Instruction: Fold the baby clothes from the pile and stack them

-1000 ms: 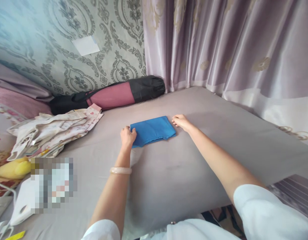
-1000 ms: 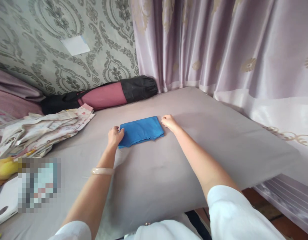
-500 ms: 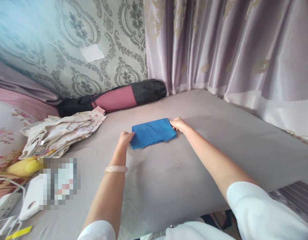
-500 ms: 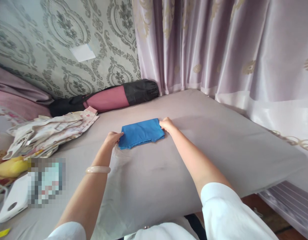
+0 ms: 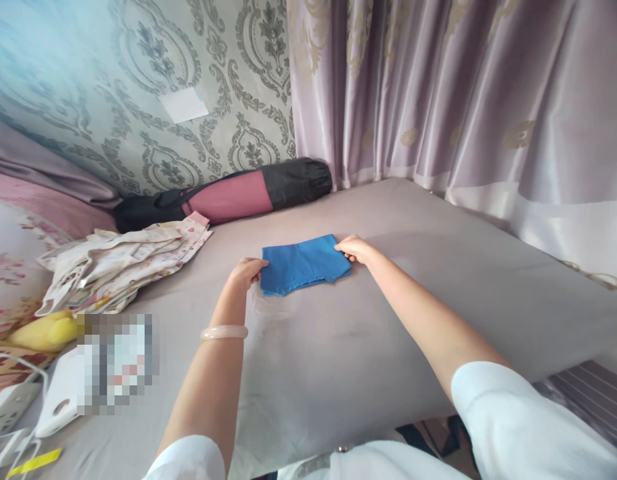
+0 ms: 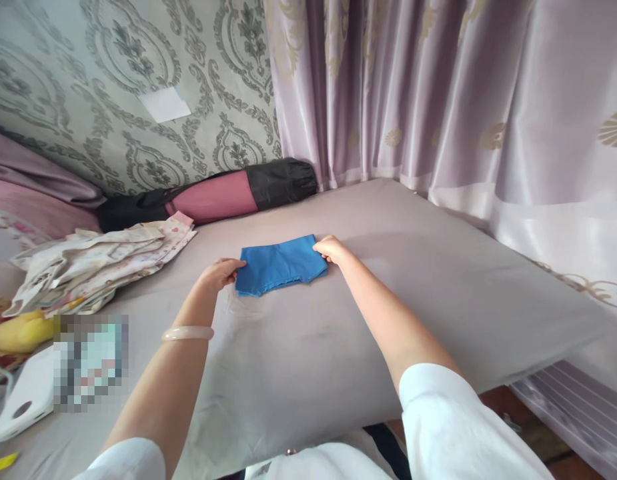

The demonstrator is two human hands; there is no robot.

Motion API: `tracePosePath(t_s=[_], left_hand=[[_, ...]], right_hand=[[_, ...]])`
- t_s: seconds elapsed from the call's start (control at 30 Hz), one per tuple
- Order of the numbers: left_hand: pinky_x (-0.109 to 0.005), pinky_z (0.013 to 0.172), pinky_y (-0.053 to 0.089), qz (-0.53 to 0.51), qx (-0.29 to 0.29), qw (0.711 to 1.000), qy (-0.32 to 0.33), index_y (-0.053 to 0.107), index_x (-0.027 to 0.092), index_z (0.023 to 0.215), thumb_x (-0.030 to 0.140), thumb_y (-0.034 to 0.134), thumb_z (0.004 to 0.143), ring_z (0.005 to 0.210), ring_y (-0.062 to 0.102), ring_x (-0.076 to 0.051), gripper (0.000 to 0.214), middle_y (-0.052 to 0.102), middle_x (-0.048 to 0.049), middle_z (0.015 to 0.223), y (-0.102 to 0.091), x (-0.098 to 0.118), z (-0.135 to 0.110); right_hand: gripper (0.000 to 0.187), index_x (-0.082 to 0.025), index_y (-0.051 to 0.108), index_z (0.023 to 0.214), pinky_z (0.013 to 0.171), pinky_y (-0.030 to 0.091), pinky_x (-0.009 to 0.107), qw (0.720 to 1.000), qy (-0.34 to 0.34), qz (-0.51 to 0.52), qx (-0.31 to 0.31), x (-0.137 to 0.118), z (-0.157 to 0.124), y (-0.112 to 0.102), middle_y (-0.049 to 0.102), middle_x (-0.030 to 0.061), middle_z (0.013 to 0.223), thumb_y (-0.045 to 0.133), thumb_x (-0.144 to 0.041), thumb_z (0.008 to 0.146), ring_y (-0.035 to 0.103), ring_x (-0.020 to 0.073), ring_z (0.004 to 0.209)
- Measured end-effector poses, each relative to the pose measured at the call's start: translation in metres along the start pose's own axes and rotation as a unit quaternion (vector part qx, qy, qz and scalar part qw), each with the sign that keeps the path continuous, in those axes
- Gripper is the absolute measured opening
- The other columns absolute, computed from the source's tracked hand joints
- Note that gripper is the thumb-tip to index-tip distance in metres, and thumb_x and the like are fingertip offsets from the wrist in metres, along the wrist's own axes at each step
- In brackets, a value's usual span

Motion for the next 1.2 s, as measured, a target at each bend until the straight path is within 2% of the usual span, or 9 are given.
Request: tracePosePath(t_s=[0.27, 0.37, 0.5, 0.6, 0.77, 1.0, 1.2], left_hand=[[-0.02, 0.046, 0.033, -0.032, -0.013, 0.997, 0.065, 0.062, 0.017, 0.064, 0.021, 0.076, 0.065, 0.043, 0.04, -0.008, 0.014, 0.045, 0.0061, 0.045, 0.008, 0.04, -0.037], [-0.02, 0.045, 0.032, -0.05, -0.035, 0.994, 0.094, 0.064, 0.016, 0.065, 0.021, 0.075, 0.064, 0.044, 0.04, -0.008, 0.011, 0.047, 0.005, 0.047, 0.018, 0.057, -0.052], [-0.019, 0.044, 0.031, -0.087, -0.072, 0.988, 0.102, 0.065, 0.016, 0.064, 0.02, 0.077, 0.06, 0.045, 0.04, -0.006, 0.013, 0.05, 0.0041, 0.051, 0.042, 0.072, -0.068], [-0.018, 0.043, 0.03, -0.116, -0.11, 0.982, 0.105, 0.065, 0.015, 0.066, 0.018, 0.076, 0.059, 0.045, 0.039, -0.005, 0.013, 0.056, 0.0029, 0.058, 0.069, 0.08, -0.079], [-0.019, 0.042, 0.029, -0.141, -0.175, 0.968, 0.115, 0.062, 0.016, 0.069, 0.024, 0.076, 0.059, 0.041, 0.037, -0.004, 0.019, 0.059, 0.0025, 0.061, 0.124, 0.089, -0.098], [-0.019, 0.04, 0.024, -0.159, -0.279, 0.936, 0.141, 0.058, 0.015, 0.066, 0.028, 0.076, 0.061, 0.039, 0.037, -0.003, 0.022, 0.06, 0.0011, 0.062, 0.208, 0.103, -0.129], [-0.02, 0.04, 0.023, -0.167, -0.342, 0.914, 0.14, 0.054, 0.016, 0.06, 0.026, 0.073, 0.07, 0.038, 0.036, -0.003, 0.024, 0.06, 0.001, 0.063, 0.272, 0.109, -0.155]], right_hand=[[0.024, -0.016, 0.056, 0.06, 0.039, 0.02, 0.019, 0.998, -0.055, 0.027, 0.013, -0.002, -0.013, -0.018, 0.038, -0.0082, 0.042, 0.065, -0.013, 0.081, 0.033, 0.0056, 0.04], [0.027, -0.017, 0.054, 0.057, 0.038, 0.02, 0.019, 0.997, -0.058, 0.036, 0.031, 0.003, -0.019, -0.037, 0.038, -0.0084, 0.04, 0.066, -0.013, 0.08, 0.032, 0.0047, 0.038], [0.033, -0.017, 0.051, 0.053, 0.036, 0.021, 0.017, 0.996, -0.04, 0.048, 0.065, 0.014, -0.03, -0.075, 0.039, -0.0076, 0.036, 0.07, -0.019, 0.08, 0.034, 0.0042, 0.035], [0.028, -0.016, 0.055, 0.058, 0.035, 0.025, 0.016, 0.994, -0.023, 0.057, 0.092, 0.025, -0.038, -0.108, 0.051, -0.0048, 0.04, 0.071, -0.02, 0.081, 0.039, 0.004, 0.034], [0.015, -0.012, 0.06, 0.074, 0.034, 0.025, 0.015, 0.987, 0.012, 0.074, 0.141, 0.05, -0.048, -0.159, 0.067, 0.0007, 0.054, 0.063, -0.013, 0.088, 0.049, 0.0041, 0.036], [0.012, -0.007, 0.062, 0.092, 0.031, 0.024, 0.016, 0.972, 0.06, 0.053, 0.22, 0.091, -0.054, -0.227, 0.073, 0.0064, 0.066, 0.057, -0.017, 0.096, 0.049, 0.0033, 0.033], [0.02, -0.009, 0.06, 0.104, 0.033, 0.031, 0.015, 0.954, 0.091, 0.01, 0.285, 0.129, -0.06, -0.285, 0.075, 0.0086, 0.075, 0.054, -0.026, 0.099, 0.056, 0.0065, 0.04]])
Point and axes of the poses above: each hand's wrist, its own z-axis towards the middle knuckle, its own y-axis out of the palm, x = y × z, the point moved 5 cm from there along z, towards the middle knuckle
